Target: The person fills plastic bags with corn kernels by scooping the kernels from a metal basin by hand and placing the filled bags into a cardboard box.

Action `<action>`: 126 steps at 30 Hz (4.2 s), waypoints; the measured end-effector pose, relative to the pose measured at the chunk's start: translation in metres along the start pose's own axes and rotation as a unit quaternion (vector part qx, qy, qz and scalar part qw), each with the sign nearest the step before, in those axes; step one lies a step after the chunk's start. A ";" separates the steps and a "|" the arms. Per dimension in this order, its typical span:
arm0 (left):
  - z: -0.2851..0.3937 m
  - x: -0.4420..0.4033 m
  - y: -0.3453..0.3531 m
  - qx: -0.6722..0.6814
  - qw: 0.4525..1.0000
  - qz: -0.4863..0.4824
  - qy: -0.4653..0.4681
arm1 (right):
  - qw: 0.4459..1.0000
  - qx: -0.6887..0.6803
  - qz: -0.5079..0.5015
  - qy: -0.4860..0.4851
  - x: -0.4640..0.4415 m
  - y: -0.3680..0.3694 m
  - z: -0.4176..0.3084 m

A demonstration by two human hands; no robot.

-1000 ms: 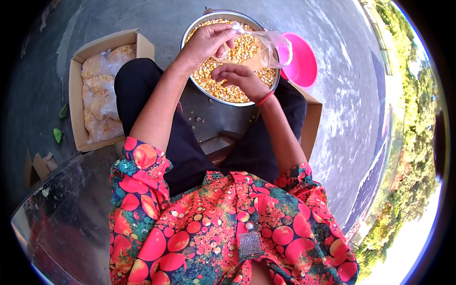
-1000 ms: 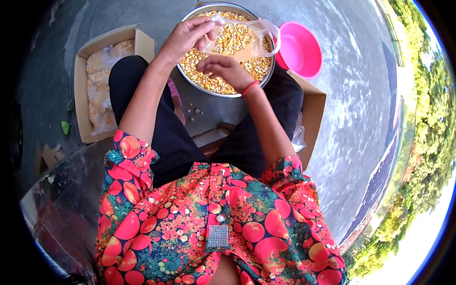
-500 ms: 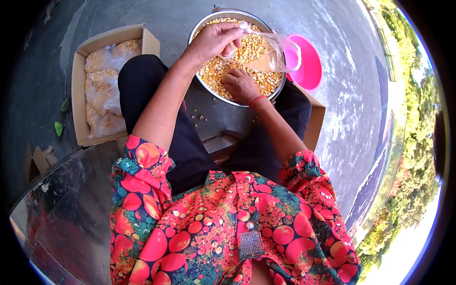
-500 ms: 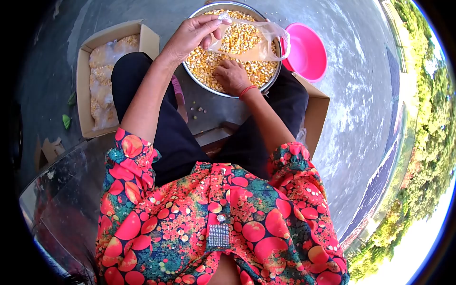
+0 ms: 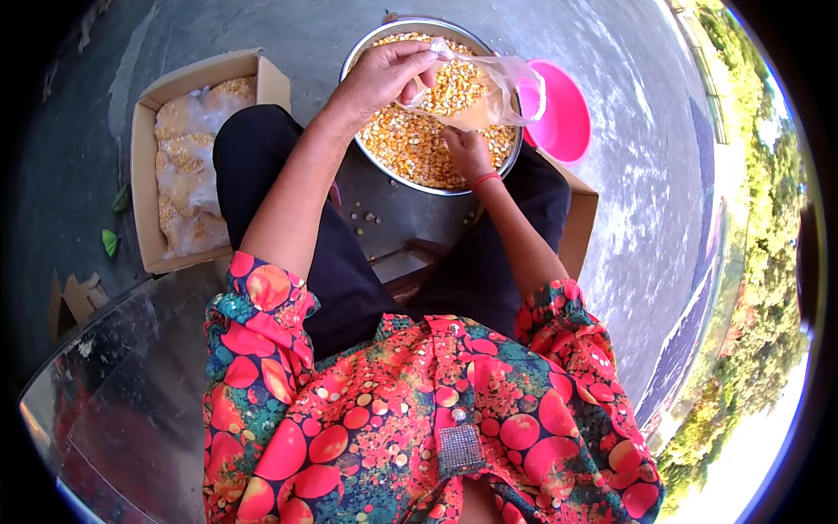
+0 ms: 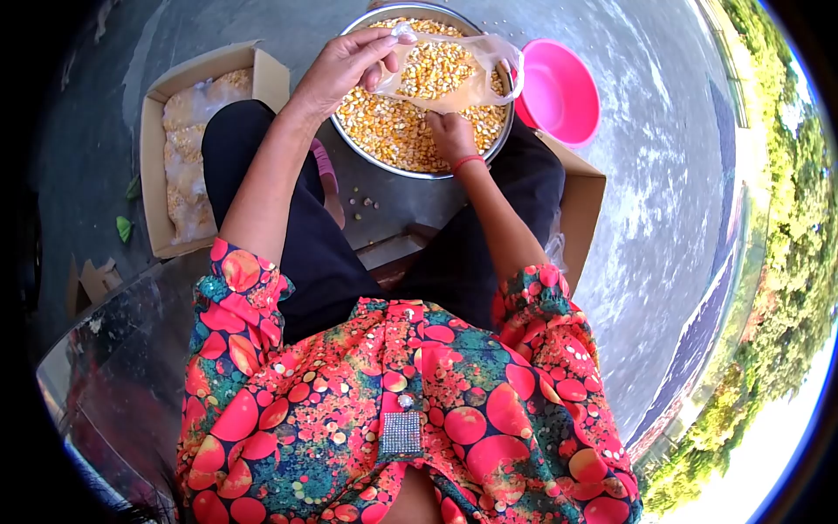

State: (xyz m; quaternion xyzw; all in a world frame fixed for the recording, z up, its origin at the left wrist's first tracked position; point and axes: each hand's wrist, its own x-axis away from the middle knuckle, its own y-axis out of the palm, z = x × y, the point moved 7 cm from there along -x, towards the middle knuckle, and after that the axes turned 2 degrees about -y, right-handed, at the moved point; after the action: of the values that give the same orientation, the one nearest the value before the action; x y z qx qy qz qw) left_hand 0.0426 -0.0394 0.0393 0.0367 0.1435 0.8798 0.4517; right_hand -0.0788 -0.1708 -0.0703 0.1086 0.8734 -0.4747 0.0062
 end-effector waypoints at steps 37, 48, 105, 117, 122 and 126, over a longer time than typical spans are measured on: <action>0.000 -0.001 0.002 0.005 1.000 -0.007 0.008 | 0.800 -0.566 -0.139 0.143 -0.024 -0.063 -0.073; 0.001 0.002 0.004 -0.003 1.000 0.000 -0.006 | 0.982 0.156 -0.004 0.104 0.021 -0.019 0.012; 0.003 0.003 0.002 -0.020 1.000 0.005 0.000 | 0.814 -0.544 -0.013 0.205 -0.034 -0.065 -0.050; 0.000 0.000 0.008 -0.007 1.000 -0.006 -0.011 | 0.988 0.044 -0.048 0.141 0.025 -0.008 0.001; 0.002 0.003 0.005 -0.004 1.000 -0.005 -0.011 | 0.985 0.122 -0.059 0.102 0.002 0.024 -0.019; 0.002 0.001 0.005 -0.007 1.000 -0.006 -0.005 | 0.997 0.050 -0.041 0.045 -0.015 0.032 -0.061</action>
State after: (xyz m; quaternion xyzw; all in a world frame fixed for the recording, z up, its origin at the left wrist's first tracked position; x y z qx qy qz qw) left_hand 0.0390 -0.0408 0.0426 0.0371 0.1352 0.8780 0.4576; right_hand -0.0526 -0.1061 -0.0618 0.0939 0.8518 -0.5121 -0.0585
